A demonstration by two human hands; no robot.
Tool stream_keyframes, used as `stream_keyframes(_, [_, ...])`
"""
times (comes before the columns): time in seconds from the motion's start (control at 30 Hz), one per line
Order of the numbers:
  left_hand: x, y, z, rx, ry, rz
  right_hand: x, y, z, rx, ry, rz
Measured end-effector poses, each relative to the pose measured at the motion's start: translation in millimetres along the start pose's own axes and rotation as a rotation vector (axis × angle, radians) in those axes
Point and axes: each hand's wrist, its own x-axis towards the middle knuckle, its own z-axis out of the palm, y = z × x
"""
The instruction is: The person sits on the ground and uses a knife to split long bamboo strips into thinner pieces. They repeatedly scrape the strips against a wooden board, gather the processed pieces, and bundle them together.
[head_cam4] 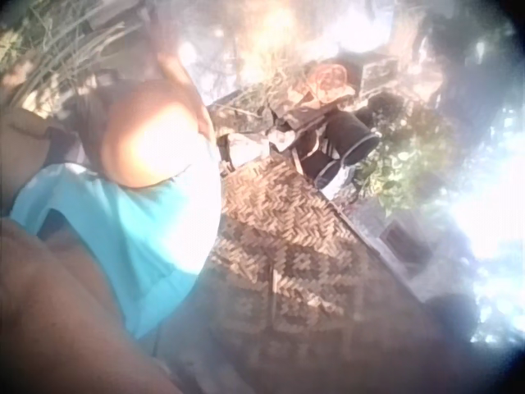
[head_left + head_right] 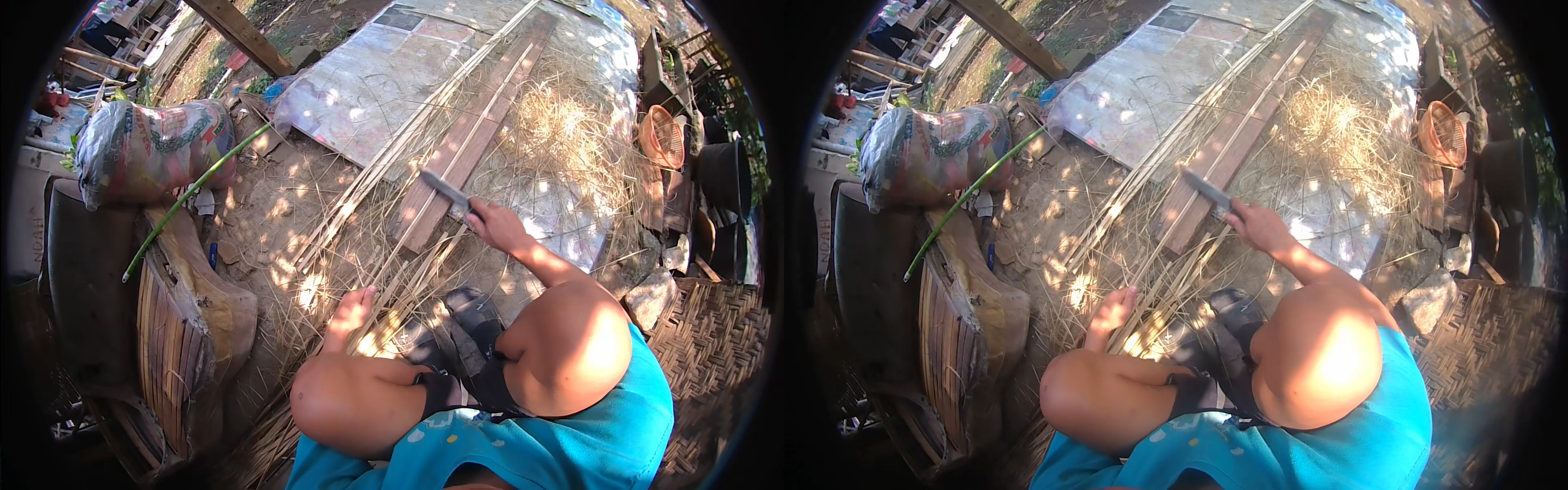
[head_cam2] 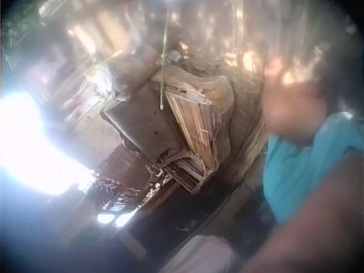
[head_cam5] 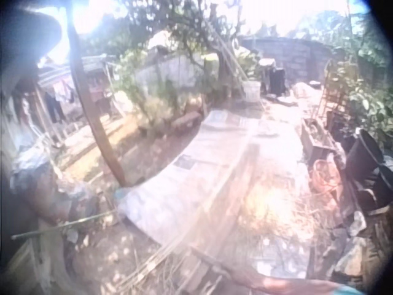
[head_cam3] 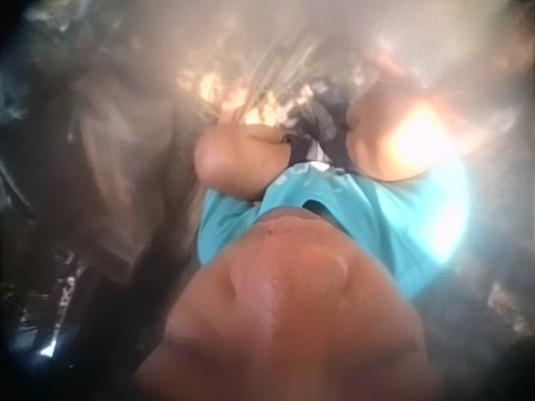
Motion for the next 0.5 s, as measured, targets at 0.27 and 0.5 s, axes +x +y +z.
stream_keyframes(0.27, [-102.3, -137.4, -11.3, -0.132, -0.054, -0.243, 18.3, 49.3, 7.2, -0.058, 0.047, 0.008])
stream_keyframes(0.5, [3.1, -16.1, 14.2, -0.054, 0.037, 0.059, -13.6, -21.5, 20.1, -0.187, -0.352, -0.374])
